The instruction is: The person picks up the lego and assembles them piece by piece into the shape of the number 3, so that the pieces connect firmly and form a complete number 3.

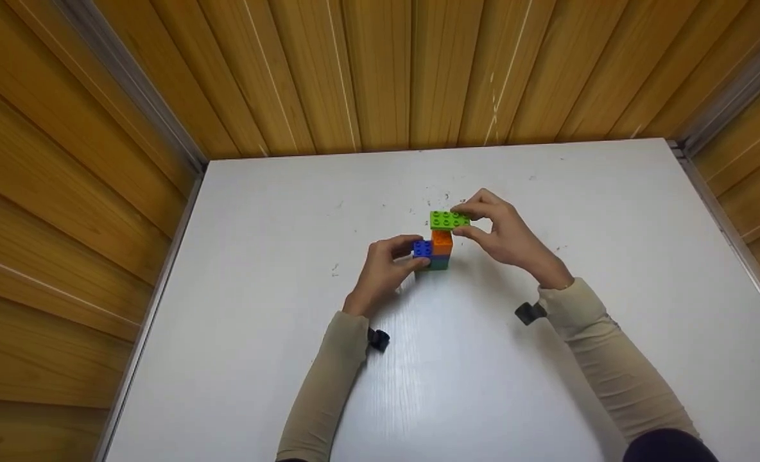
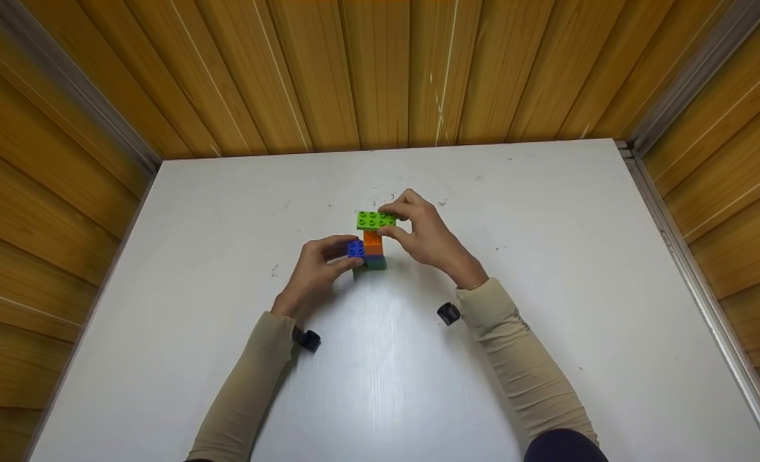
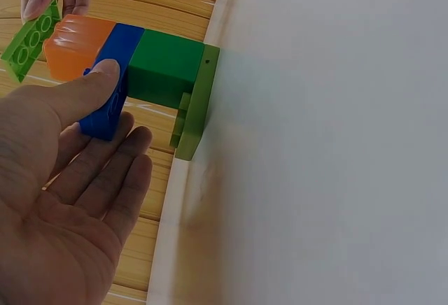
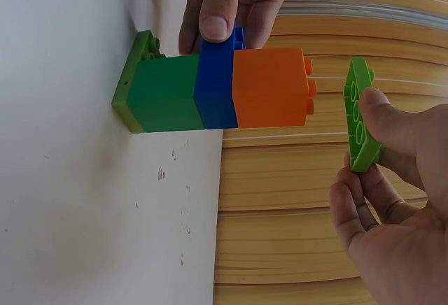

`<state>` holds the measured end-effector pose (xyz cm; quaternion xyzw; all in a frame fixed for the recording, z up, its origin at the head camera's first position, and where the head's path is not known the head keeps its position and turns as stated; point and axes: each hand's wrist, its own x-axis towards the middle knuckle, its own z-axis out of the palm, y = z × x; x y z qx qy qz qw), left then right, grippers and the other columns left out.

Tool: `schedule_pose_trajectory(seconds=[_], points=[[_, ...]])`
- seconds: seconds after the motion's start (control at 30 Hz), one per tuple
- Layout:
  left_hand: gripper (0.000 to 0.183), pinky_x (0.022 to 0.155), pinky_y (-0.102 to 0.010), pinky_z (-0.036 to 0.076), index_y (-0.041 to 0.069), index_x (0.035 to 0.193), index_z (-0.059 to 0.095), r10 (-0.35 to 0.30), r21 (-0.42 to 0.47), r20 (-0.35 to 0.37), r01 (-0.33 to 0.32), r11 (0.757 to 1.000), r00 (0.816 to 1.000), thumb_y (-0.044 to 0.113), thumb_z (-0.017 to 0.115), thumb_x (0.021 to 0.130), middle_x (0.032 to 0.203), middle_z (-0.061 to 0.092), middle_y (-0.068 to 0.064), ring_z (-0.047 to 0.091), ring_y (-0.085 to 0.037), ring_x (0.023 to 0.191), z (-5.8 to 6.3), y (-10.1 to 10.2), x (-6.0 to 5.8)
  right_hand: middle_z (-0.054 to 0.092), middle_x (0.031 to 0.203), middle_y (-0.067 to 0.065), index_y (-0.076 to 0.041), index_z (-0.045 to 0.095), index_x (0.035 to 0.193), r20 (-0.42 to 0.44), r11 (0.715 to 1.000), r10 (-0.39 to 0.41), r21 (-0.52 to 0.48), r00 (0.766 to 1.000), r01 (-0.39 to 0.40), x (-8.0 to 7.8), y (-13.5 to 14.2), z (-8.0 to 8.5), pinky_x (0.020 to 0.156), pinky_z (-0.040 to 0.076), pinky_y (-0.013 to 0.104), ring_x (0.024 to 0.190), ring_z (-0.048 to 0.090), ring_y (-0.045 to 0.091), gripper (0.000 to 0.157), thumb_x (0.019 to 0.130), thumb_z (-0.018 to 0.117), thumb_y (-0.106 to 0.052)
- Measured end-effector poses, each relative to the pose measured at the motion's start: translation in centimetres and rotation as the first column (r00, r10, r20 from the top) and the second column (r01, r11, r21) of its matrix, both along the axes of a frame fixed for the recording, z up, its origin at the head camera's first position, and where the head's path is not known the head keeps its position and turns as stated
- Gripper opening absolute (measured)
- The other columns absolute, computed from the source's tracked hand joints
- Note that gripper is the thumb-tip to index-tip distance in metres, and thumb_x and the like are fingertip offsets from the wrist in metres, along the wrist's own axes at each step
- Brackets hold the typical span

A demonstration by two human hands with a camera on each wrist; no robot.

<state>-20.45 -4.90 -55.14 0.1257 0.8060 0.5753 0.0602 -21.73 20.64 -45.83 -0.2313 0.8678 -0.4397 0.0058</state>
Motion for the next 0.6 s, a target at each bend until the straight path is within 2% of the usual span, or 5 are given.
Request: schedule_pose_trajectory(seconds=[0.37, 0.5, 0.6], points=[[0.044, 0.111, -0.037, 0.055, 0.015, 0.139, 0.072, 0.001, -0.004, 0.014, -0.001, 1.0, 1.0, 0.018, 0.083, 0.096, 0.134, 0.074, 0.002, 0.071, -0.016, 0.123, 0.1, 0.0, 0.1, 0.062, 0.115, 0.01, -0.006, 0.075, 0.13, 0.012, 1.0, 0.026, -0.011, 1.0, -0.026, 0.1, -0.8, -0.3, 0.11, 0.052, 0.051, 0.121, 0.066, 0.029, 0.034, 0.097, 0.08, -0.015], [0.043, 0.11, -0.036, 0.056, 0.014, 0.137, 0.073, -0.01, -0.002, -0.017, 0.01, 1.0, 1.0, 0.017, 0.083, 0.096, 0.133, 0.075, -0.001, 0.071, -0.019, 0.123, 0.1, 0.0, -0.1, 0.061, 0.112, 0.01, -0.005, 0.076, 0.129, -0.007, 0.999, 0.045, -0.003, 0.999, -0.045, 0.1, -1.1, -0.4, 0.102, 0.051, 0.042, 0.118, 0.065, 0.026, 0.034, 0.097, 0.08, -0.015], [0.043, 0.109, -0.035, 0.056, 0.013, 0.137, 0.073, -0.016, -0.006, -0.04, 0.015, 1.0, 0.999, 0.016, 0.083, 0.095, 0.132, 0.075, -0.004, 0.072, -0.021, 0.123, 0.1, 0.0, -0.2, 0.061, 0.108, 0.009, -0.004, 0.076, 0.129, -0.013, 0.999, 0.055, 0.001, 0.998, -0.055, 0.2, -1.3, -0.4, 0.092, 0.048, 0.033, 0.109, 0.062, 0.023, 0.034, 0.097, 0.081, -0.014]])
